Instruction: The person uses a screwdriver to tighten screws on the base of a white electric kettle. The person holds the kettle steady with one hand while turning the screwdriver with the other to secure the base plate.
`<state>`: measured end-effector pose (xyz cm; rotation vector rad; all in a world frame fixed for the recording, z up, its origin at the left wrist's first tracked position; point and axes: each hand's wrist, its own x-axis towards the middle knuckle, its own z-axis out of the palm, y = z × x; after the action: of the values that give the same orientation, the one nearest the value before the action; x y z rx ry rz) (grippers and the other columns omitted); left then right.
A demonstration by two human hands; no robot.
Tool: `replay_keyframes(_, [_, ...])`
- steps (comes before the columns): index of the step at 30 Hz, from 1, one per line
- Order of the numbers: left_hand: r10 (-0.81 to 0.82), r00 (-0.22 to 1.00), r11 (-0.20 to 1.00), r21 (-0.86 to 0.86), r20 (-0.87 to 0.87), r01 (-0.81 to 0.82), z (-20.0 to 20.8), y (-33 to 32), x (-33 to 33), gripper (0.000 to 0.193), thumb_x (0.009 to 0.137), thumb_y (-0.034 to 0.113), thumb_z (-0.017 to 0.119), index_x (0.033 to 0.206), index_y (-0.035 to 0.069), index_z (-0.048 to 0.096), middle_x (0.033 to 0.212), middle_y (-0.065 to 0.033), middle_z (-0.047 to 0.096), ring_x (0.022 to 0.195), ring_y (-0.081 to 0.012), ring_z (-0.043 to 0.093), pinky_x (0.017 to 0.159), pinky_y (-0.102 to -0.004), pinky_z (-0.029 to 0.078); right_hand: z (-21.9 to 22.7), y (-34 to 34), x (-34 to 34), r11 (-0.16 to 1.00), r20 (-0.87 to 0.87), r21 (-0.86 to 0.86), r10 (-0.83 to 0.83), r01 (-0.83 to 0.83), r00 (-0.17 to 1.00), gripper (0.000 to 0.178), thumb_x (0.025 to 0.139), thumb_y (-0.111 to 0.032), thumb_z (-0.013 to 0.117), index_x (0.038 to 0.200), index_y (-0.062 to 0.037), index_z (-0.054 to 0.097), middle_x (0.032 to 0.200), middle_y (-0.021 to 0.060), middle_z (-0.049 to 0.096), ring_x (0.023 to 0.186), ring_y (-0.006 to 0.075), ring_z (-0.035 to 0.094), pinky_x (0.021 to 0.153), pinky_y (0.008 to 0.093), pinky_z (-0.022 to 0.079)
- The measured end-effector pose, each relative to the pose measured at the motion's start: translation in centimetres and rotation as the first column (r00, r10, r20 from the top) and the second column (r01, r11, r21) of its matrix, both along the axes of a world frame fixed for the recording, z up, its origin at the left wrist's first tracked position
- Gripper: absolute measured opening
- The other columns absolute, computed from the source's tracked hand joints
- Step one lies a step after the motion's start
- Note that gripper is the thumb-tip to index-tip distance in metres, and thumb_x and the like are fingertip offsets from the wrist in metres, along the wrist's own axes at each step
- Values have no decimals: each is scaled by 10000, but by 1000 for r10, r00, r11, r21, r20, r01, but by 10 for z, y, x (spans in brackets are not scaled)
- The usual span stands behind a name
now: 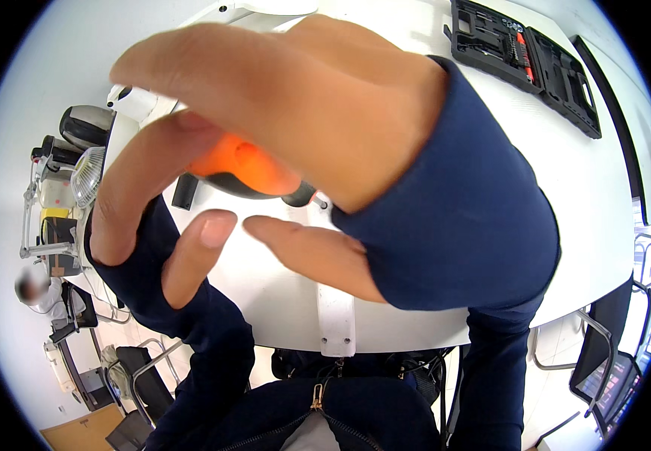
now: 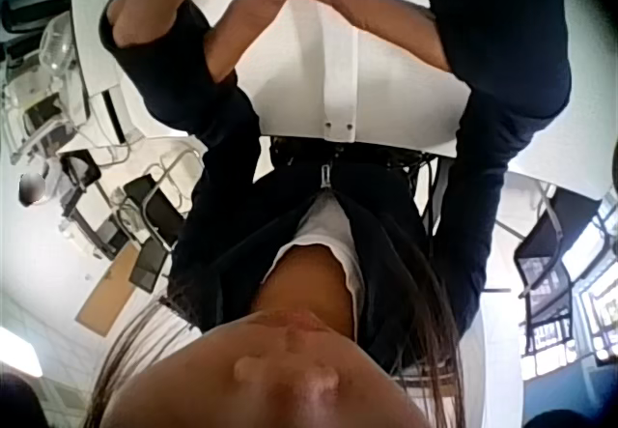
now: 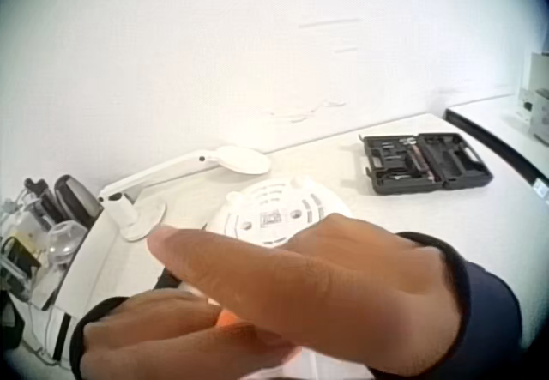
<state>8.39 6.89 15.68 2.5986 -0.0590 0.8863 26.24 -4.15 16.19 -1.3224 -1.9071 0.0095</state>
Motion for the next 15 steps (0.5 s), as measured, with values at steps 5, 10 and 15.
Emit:
replay_keyframes(5, [-95,948,986,-102,303,132,-31,7,15,471,684,67,618,1122,-65,506,1088,-188,579,980,-252,573,896,-331,404,1,-3,0,1000,3,17,-17,17,1000,685,598,-27,723,1229,-61,460,875,82,602,790,201,591,743,304,452])
replay_keyframes(10, [107,991,986,-135,80,-96,-7,-11,7,476,689,75,629,1126,-66,504,1099,-183,575,986,-252,569,899,-332,404,1,0,2,1000,-9,25,-1,2,1000,693,596,-25,725,1234,-61,456,870,83,603,788,201,592,742,304,452])
replay_keyframes(15, [-3,997,1000,19,83,2,-8,-1,9,495,698,67,628,1151,-67,480,1103,-188,572,997,-257,565,907,-339,402,1,-1,2,1000,5,26,-3,3,1000,701,594,-24,726,1238,-61,452,866,83,604,785,201,593,740,303,453])
